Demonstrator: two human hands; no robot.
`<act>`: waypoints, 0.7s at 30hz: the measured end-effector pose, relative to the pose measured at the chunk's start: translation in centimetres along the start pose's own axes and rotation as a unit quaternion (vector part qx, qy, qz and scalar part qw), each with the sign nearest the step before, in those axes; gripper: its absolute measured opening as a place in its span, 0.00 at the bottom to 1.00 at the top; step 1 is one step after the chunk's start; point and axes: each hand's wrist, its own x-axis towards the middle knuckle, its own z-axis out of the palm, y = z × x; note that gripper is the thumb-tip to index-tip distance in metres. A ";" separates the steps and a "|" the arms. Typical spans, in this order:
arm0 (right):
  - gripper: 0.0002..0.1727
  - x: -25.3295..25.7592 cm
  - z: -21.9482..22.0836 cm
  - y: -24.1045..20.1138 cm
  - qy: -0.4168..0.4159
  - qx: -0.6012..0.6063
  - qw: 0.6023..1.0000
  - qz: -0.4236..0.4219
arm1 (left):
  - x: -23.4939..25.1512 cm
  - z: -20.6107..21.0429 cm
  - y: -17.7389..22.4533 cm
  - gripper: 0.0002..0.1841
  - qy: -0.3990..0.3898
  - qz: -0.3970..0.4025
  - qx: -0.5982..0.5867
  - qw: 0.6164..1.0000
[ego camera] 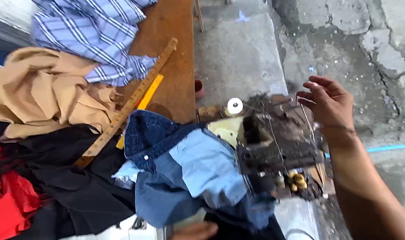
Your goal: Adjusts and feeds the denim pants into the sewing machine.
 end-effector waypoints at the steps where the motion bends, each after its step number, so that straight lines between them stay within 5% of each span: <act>1: 0.19 -2.9 -1.4 1.0 0.002 0.026 1.000 -0.012 | 0.2 -0.2 0.7 0.18 0.060 0.013 0.034 0.998; 5: 0.23 -11.0 -2.9 5.4 -0.069 0.081 0.994 -0.020 | 3.8 1.9 2.6 0.10 0.303 0.137 0.165 0.929; 8: 0.31 -13.6 -1.6 7.7 -0.115 0.082 0.990 -0.009 | 7.6 5.2 3.1 0.09 0.395 0.195 0.255 0.861; 16: 0.29 -11.4 -2.5 8.8 -0.143 0.034 0.989 -0.026 | 15.0 6.9 -1.5 0.24 0.386 0.130 0.394 0.823; 21: 0.20 -8.9 -1.6 6.7 -0.112 -0.065 0.984 0.124 | 14.7 5.6 -1.5 0.27 0.347 0.128 0.410 0.834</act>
